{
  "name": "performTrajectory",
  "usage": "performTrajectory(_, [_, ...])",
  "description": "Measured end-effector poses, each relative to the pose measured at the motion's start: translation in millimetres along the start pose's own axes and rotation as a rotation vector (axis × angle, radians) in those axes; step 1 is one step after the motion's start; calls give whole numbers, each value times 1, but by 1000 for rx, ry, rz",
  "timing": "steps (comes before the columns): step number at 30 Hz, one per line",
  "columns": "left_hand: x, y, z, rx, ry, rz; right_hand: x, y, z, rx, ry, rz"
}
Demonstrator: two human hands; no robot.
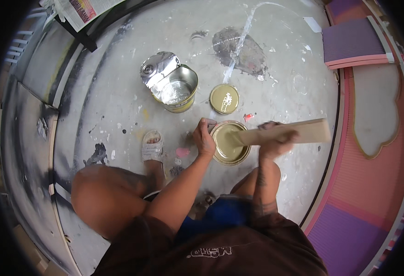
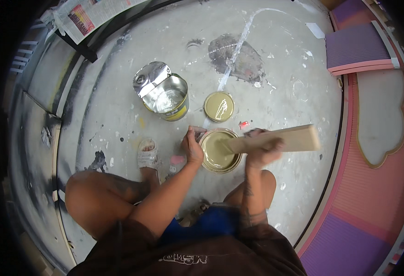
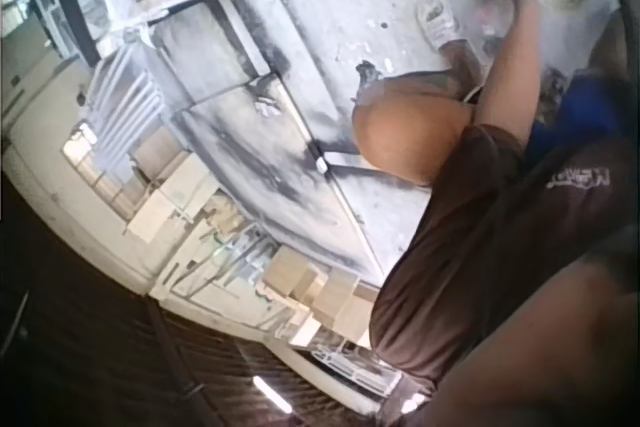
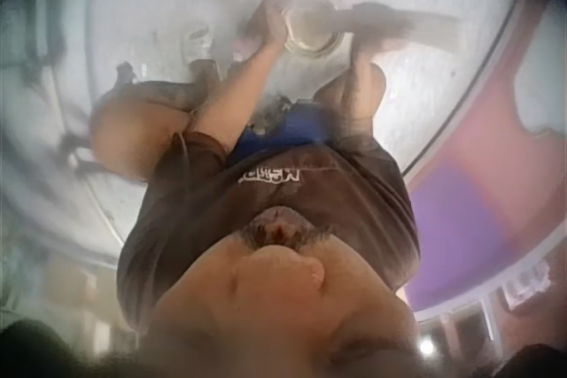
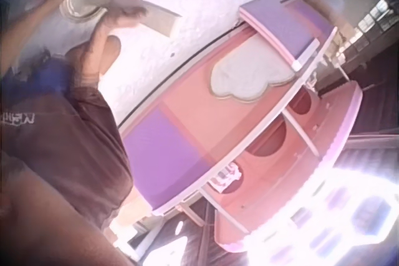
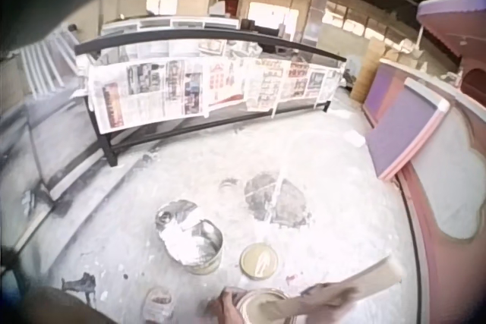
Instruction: The recorder picks up a wooden stir stick and uses it to mix paint in a small tin.
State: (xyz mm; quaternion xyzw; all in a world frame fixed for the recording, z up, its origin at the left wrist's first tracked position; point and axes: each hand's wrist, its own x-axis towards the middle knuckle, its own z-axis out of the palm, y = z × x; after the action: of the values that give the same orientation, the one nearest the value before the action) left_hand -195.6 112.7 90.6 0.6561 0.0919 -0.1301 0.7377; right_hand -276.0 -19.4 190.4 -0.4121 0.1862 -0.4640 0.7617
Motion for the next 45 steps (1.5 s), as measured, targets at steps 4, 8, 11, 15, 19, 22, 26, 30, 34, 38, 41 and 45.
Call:
performTrajectory(4, [9,-3,10,5,-66,92,8,28,-34,-797,97,-365])
performTrajectory(8, [-1,4,6,-37,-74,19,1,-8,16,-502,48,-167])
performTrajectory(11, [3,-2,5,-118,-86,-18,-35,37,-2,-340,-176,-152])
performTrajectory(15, [3,4,0,-42,-61,0,-24,19,-38,-340,-357,3])
performTrajectory(19, [0,5,8,-133,-94,-41,-34,30,-7,-226,-302,-42])
performTrajectory(22, [2,9,2,-126,-65,-65,-44,32,-7,-217,-439,-66])
performTrajectory(26, [-3,14,3,-28,-74,1,-23,17,-28,-408,-533,55])
performTrajectory(30, [5,-1,3,-85,-84,3,-31,35,-2,-111,-285,-95])
performTrajectory(34, [4,-3,2,-137,-74,-16,-29,20,-22,-462,-696,18])
performTrajectory(38, [1,0,8,-199,-71,-29,-24,21,-16,-241,-462,-39])
performTrajectory(41, [0,2,7,-179,-90,-67,-28,14,-9,-235,-438,5])
performTrajectory(45, [5,0,-4,-224,-76,-55,-16,-52,32,-208,-386,-30])
